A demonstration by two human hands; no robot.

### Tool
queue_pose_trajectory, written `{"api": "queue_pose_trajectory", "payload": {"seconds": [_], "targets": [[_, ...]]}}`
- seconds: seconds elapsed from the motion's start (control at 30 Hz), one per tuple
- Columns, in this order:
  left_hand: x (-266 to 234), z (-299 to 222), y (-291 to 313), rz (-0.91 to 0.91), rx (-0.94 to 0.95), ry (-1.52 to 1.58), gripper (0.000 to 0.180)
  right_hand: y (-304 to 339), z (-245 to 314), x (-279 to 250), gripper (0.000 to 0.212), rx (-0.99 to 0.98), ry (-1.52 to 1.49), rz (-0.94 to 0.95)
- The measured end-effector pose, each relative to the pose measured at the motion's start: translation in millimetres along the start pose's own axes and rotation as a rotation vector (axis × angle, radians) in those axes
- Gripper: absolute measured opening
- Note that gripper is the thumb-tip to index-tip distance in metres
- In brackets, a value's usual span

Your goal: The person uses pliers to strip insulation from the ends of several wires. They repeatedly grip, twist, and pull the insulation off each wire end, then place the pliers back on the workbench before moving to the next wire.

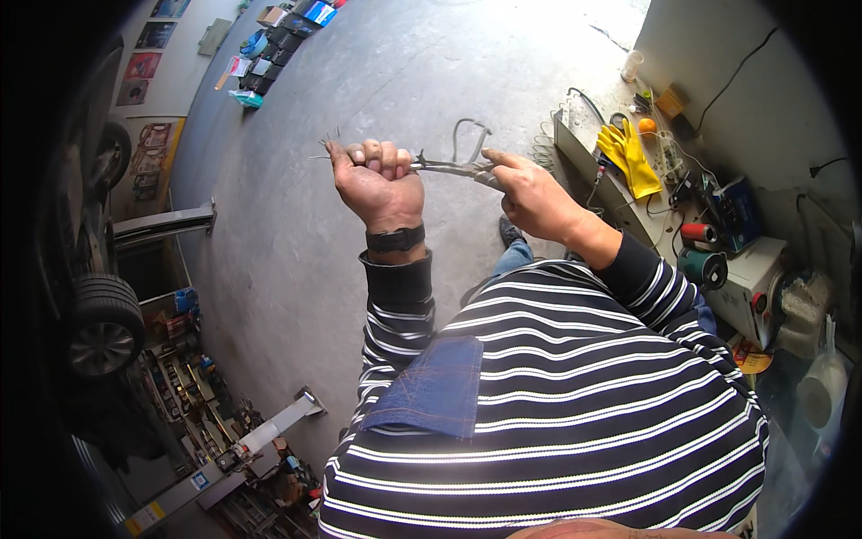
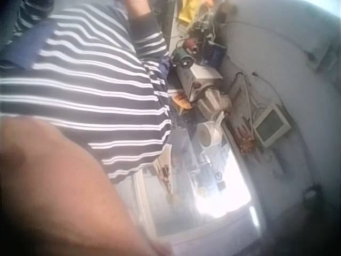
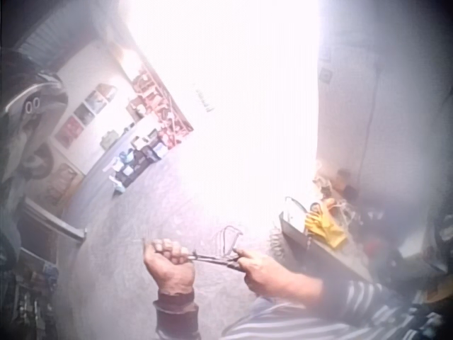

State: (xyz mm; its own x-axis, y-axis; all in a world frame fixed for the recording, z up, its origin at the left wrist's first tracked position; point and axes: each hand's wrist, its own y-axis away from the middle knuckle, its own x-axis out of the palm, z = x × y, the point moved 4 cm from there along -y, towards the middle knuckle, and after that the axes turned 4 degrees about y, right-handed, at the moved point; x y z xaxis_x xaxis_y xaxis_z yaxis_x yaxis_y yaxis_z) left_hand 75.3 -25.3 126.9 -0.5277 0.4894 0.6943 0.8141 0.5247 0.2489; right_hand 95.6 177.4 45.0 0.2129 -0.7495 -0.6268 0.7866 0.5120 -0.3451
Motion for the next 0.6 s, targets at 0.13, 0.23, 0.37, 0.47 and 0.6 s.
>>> {"api": "queue_pose_trajectory", "payload": {"seconds": [0.13, 0.23, 0.37, 0.47, 0.6], "targets": [[3, 4, 1, 0.057, -0.058, -0.012, 0.052, -3, -1, -9, 0.022, -0.051, -0.029, 0.010], [4, 5, 0, 0.124, -0.107, -0.010, 0.053, -11, -7, -15, 0.019, -0.161, 0.004, -0.055], [7, 7, -4, 0.234, -0.162, -0.012, 0.054, -15, -16, -15, 0.013, -0.234, -0.002, -0.081], [7, 8, -5, 0.253, -0.161, -0.025, 0.055, -14, -22, -10, 0.011, -0.147, -0.031, -0.036], [4, 8, -7, 0.264, -0.149, -0.020, 0.055, -9, -20, 1, 0.010, 0.014, -0.171, 0.023]]}}
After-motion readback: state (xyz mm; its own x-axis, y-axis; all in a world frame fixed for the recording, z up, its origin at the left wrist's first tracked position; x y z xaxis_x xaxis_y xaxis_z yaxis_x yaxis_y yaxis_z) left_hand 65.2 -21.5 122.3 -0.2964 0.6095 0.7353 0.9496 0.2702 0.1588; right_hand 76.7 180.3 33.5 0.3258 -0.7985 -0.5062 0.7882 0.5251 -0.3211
